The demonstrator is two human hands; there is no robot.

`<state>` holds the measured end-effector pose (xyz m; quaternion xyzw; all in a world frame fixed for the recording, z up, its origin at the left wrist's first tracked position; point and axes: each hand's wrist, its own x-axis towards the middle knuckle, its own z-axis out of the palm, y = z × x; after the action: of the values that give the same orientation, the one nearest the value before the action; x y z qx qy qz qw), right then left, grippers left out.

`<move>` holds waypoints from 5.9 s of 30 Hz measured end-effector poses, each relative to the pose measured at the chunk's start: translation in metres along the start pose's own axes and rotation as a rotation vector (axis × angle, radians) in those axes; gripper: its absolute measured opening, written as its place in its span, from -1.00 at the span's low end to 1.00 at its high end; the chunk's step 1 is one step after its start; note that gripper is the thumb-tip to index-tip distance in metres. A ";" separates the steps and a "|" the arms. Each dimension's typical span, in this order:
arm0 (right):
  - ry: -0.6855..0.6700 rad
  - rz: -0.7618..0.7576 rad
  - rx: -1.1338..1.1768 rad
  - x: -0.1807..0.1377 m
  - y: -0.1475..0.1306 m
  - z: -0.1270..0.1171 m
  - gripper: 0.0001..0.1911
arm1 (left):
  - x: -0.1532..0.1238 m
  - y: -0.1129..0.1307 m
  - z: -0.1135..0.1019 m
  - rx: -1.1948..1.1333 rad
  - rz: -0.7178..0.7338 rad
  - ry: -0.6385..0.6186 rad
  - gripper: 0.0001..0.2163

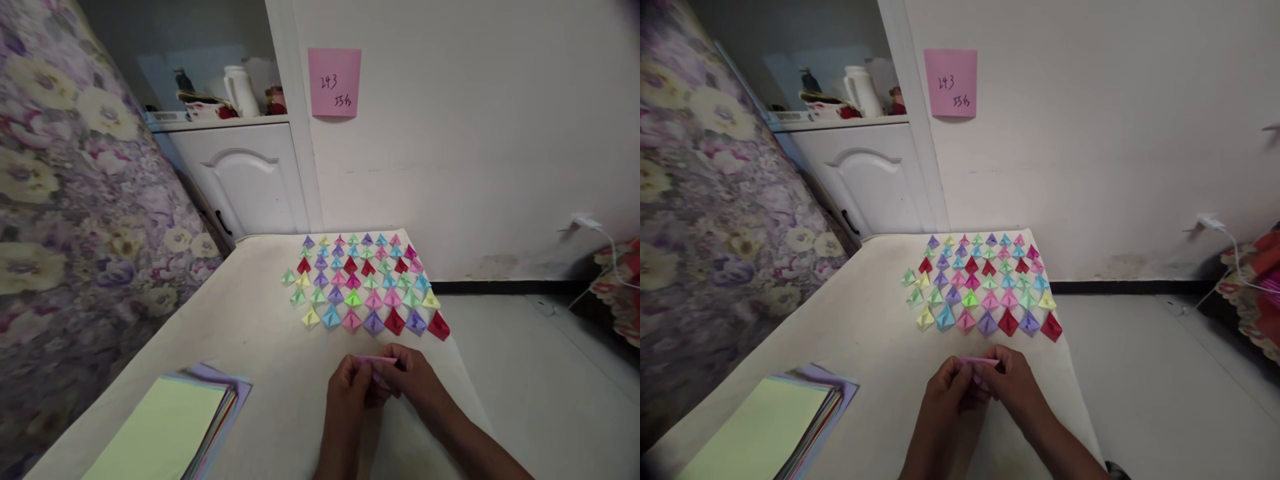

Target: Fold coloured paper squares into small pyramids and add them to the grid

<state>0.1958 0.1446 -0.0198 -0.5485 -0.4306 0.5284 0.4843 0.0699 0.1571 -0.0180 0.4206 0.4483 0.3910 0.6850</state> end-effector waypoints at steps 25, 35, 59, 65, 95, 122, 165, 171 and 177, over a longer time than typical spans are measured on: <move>-0.006 0.002 -0.037 0.000 0.001 0.006 -0.88 | 0.007 -0.003 -0.007 -0.064 0.024 0.091 -0.82; -0.010 0.016 0.070 0.001 0.004 0.008 -0.84 | 0.005 -0.007 -0.005 -0.207 0.039 0.077 -0.83; 0.129 -0.132 -0.189 -0.006 -0.009 -0.003 -0.90 | -0.002 0.009 -0.004 0.041 0.126 0.131 -0.84; 0.215 -0.514 -0.454 -0.013 -0.019 -0.011 -0.92 | -0.003 0.005 -0.001 0.083 0.149 0.174 -0.86; 0.076 -0.271 -0.464 -0.012 0.000 0.007 -0.83 | -0.008 0.006 0.004 0.507 0.233 0.196 -0.86; -0.030 -0.482 -0.455 -0.009 -0.012 0.000 -0.89 | 0.003 -0.009 -0.002 -0.240 0.081 0.041 -0.77; -0.039 -0.407 -0.448 -0.014 -0.014 0.004 -0.87 | 0.009 -0.006 -0.009 -0.078 0.112 -0.045 -0.86; -0.003 -0.391 -0.435 -0.016 -0.012 0.003 -0.82 | 0.009 -0.009 -0.006 -0.073 0.121 -0.016 -0.85; 0.105 -0.306 -0.414 -0.012 -0.005 0.007 -0.75 | 0.007 -0.010 -0.002 -0.033 0.132 0.050 -0.84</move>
<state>0.1881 0.1336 -0.0128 -0.5911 -0.5819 0.3201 0.4578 0.0717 0.1608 -0.0300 0.4281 0.4298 0.4530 0.6533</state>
